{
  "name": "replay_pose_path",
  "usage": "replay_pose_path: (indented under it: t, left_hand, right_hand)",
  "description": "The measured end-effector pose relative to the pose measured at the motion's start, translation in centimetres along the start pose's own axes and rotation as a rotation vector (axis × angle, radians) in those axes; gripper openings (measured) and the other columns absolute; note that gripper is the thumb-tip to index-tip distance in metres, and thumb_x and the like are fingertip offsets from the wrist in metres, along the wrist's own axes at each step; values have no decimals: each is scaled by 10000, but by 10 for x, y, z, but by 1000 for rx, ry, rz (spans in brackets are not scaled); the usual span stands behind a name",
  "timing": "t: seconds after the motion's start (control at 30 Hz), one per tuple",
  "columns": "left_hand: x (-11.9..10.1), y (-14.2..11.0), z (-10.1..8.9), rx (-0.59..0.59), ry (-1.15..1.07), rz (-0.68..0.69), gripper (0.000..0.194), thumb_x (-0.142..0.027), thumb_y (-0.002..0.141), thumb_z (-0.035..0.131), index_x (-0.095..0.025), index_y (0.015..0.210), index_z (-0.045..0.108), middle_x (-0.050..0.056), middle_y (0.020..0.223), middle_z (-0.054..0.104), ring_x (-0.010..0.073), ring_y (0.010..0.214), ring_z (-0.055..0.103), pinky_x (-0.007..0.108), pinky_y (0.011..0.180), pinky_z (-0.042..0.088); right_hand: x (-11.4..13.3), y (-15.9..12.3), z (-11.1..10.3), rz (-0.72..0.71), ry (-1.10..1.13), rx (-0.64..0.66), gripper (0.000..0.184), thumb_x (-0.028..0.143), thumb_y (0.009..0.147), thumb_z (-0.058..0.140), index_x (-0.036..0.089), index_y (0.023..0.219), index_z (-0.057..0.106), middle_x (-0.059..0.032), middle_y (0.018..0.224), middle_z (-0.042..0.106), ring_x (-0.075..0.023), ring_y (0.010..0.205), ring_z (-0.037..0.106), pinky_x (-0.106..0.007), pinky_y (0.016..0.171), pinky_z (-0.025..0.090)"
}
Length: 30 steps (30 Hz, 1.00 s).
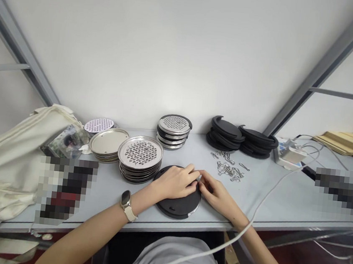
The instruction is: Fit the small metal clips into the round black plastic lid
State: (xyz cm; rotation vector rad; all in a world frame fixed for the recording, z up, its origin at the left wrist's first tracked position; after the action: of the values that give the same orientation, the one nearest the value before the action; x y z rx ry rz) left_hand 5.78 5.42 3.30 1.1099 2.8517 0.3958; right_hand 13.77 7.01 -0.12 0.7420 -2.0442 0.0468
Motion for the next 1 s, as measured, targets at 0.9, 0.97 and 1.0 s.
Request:
replay_pose_path:
  t: [0.9,0.97,1.0]
  left_hand:
    - [-1,0,0,-7,-4,9,249,-305,936,383,-186,1131,479,54,987,514,161,684,596,293,556,464]
    - [-1,0,1,-1,-7,8,264,-310,937,378,-187,1150,473,55,995,514,163,686,597,297,561,469]
    - [-1,0,1,2,-8,9,269,-312,938,375,-188,1156,471,55,998,514,164,686,597,300,564,471]
  right_hand:
    - [-6,0,3,31,-39,27,97,290,934,383,218,874,409,70,624,344,-113,569,346,-226,554,304]
    - [-7,0,3,31,-43,26,106,300,935,380,218,873,406,70,623,338,-114,565,345,-226,550,303]
    - [-8,0,3,31,-46,24,110,305,935,379,218,874,406,70,622,337,-114,562,344,-227,548,301]
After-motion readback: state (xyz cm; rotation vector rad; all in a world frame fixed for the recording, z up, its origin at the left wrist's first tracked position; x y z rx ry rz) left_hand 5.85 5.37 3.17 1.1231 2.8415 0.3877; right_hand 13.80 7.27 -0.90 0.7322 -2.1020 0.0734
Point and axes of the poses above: each hand's wrist, its own y-axis towards the middle knuckle, its own z-axis out of the palm, x = y × z, the point moved 9 cm from there along y, towards the middle knuckle
